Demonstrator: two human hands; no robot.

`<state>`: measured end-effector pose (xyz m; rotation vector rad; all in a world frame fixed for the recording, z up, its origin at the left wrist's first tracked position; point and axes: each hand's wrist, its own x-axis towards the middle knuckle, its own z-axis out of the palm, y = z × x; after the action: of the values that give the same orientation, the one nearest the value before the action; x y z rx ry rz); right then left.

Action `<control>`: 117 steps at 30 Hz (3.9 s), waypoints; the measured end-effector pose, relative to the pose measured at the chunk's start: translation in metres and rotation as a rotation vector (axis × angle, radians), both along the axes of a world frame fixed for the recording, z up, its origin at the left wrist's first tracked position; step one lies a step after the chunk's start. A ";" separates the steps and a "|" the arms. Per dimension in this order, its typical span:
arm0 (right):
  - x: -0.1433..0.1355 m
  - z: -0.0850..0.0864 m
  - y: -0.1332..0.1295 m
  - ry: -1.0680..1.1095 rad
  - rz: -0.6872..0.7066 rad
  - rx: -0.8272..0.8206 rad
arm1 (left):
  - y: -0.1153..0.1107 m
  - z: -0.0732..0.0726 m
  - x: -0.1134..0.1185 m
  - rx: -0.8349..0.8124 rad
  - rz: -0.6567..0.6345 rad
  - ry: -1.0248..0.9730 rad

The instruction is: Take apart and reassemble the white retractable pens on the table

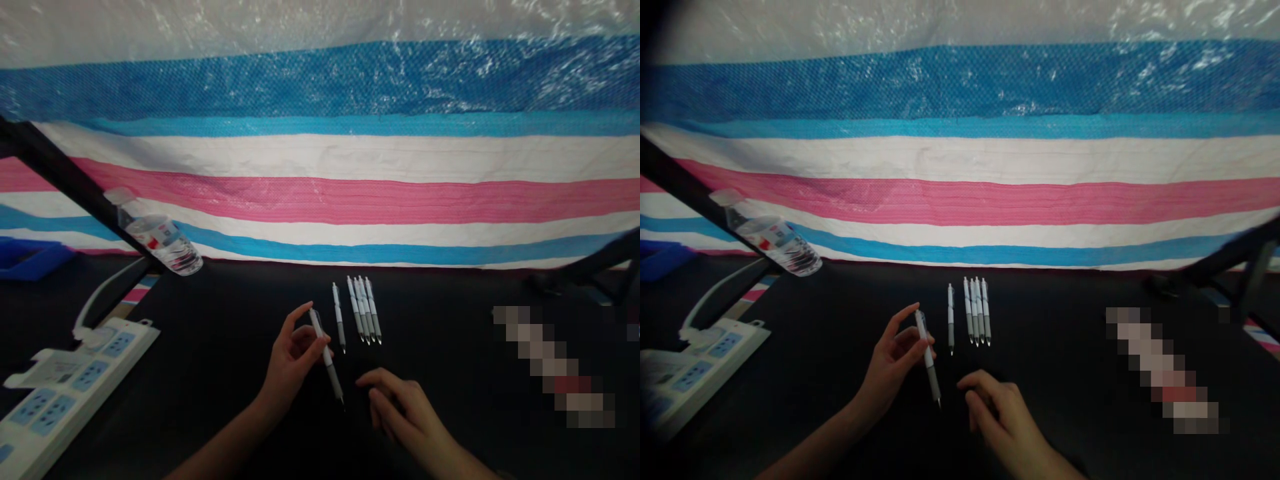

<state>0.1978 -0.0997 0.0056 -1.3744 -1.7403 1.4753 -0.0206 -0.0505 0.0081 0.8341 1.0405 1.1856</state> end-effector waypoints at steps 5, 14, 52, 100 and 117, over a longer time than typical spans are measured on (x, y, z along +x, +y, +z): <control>0.000 -0.001 0.001 0.007 0.007 -0.002 | 0.001 -0.002 -0.001 0.018 0.012 0.006; 0.000 -0.002 0.001 0.025 0.005 -0.011 | 0.002 -0.001 -0.003 0.020 0.056 -0.015; 0.004 -0.006 0.013 -0.184 0.024 0.492 | 0.072 -0.023 0.000 0.304 -0.154 0.642; 0.013 0.002 0.009 0.390 -0.615 0.170 | -0.011 -0.002 -0.014 0.477 -0.348 0.549; 0.009 -0.004 -0.001 0.549 -0.632 -0.283 | -0.021 -0.007 -0.019 0.699 -0.320 0.667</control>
<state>0.2071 -0.1012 0.0020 -1.3112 -0.6927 1.5480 -0.0392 -0.0711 0.0011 1.9646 0.9482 1.0080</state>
